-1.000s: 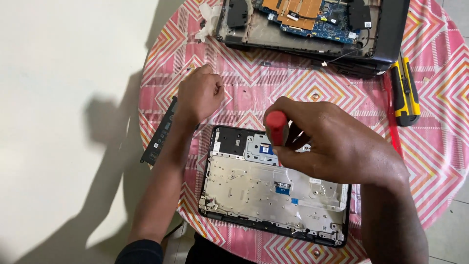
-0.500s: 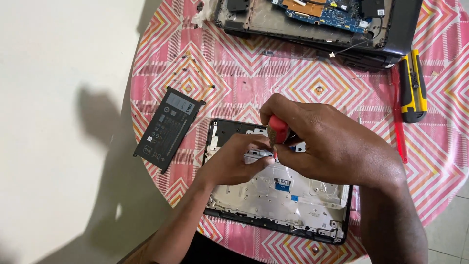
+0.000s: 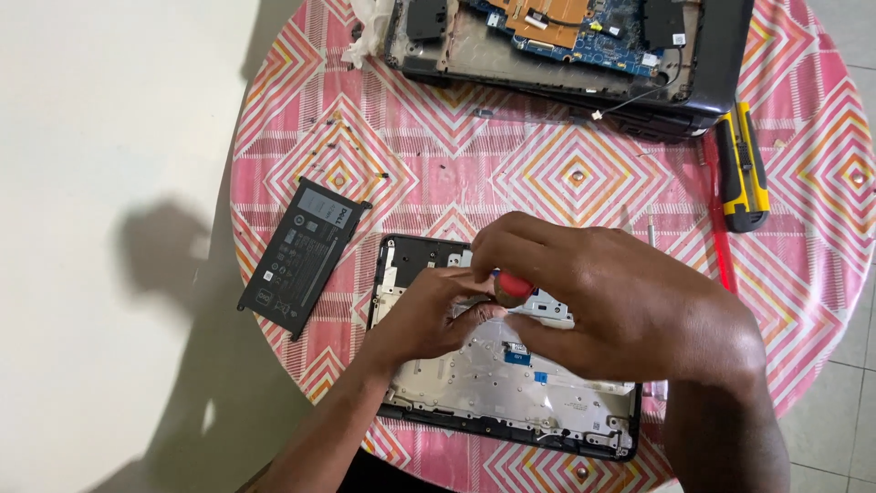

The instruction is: Disassembling internal components of a laptop, including unscrewing a metal bracket and disconnecting cables.

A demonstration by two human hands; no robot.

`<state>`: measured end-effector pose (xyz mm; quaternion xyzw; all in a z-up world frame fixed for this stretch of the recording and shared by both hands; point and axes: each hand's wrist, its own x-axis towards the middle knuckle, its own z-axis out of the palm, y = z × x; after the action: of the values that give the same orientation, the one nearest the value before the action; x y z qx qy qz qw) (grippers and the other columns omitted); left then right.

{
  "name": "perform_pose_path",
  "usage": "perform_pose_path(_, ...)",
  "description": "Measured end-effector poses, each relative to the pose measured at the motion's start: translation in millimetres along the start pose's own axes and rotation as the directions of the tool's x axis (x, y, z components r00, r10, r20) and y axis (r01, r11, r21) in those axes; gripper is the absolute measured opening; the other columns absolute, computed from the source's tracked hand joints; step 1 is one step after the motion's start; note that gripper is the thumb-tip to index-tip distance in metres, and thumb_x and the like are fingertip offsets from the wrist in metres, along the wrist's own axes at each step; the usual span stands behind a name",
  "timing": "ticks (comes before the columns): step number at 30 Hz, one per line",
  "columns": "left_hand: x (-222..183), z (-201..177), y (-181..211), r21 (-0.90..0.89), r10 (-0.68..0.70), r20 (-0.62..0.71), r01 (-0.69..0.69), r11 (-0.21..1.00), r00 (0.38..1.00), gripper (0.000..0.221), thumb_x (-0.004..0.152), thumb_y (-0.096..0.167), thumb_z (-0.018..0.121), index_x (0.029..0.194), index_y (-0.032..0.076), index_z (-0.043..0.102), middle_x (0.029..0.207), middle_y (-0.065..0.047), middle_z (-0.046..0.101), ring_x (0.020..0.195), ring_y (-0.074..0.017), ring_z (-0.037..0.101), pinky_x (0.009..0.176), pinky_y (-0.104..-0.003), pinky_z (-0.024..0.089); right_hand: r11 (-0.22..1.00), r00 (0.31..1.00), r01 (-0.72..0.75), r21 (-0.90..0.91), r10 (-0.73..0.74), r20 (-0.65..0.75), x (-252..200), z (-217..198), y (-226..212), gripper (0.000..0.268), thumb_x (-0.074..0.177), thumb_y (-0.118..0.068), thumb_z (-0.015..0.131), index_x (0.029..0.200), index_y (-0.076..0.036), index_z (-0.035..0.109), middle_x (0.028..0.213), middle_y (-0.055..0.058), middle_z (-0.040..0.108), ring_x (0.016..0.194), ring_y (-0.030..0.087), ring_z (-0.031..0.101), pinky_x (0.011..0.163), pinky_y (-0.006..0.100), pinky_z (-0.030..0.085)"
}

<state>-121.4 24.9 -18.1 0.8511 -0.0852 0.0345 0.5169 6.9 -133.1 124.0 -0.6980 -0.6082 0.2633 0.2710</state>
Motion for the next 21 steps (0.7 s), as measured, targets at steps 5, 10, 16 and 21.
perform_pose_path(5,1,2,-1,0.012,0.035,0.010,-0.035,0.999,0.999,0.021,0.075,-0.006,0.058,0.092,0.006,0.063,0.085,-0.007,0.069,0.072,-0.0227,0.062,0.062,-0.034,0.048,0.985,0.979,-0.061,-0.163,0.027,-0.201,-11,-1,-7,0.038,0.083,-0.044,0.070,0.108,-0.017,0.060,0.093,0.003,0.057,0.063,0.026,0.063,0.050,0.041,0.046)
perform_pose_path(10,1,5,1,0.033,-0.055,0.030,0.054,0.998,0.998,0.025,0.080,-0.003,0.063,0.103,0.008,0.067,0.092,-0.005,0.071,0.078,-0.0223,0.067,0.066,-0.033,0.052,0.988,0.946,0.006,-0.152,-0.055,-0.320,-20,0,-21,0.021,0.086,-0.033,0.071,0.090,-0.014,0.064,0.080,0.000,0.060,0.057,0.017,0.060,0.052,0.031,0.043)
perform_pose_path(16,3,4,-3,0.000,0.063,-0.019,-0.063,0.998,0.998,0.023,0.081,-0.004,0.064,0.098,0.011,0.063,0.091,-0.005,0.069,0.078,-0.0226,0.066,0.063,-0.032,0.049,0.981,0.948,-0.024,-0.194,-0.039,-0.316,-22,3,-18,0.013,0.088,-0.024,0.068,0.093,-0.013,0.065,0.082,0.001,0.059,0.056,0.020,0.061,0.048,0.036,0.043)
perform_pose_path(21,6,4,-5,-0.024,-0.002,-0.003,0.002,1.000,1.000,0.013,0.084,0.004,0.071,0.096,0.008,0.067,0.090,-0.005,0.072,0.077,-0.0204,0.068,0.068,-0.032,0.054,0.981,0.947,0.027,-0.194,-0.087,-0.309,-22,-7,-19,0.011,0.089,-0.015,0.063,0.098,-0.011,0.068,0.094,0.003,0.067,0.071,0.019,0.068,0.060,0.032,0.051)
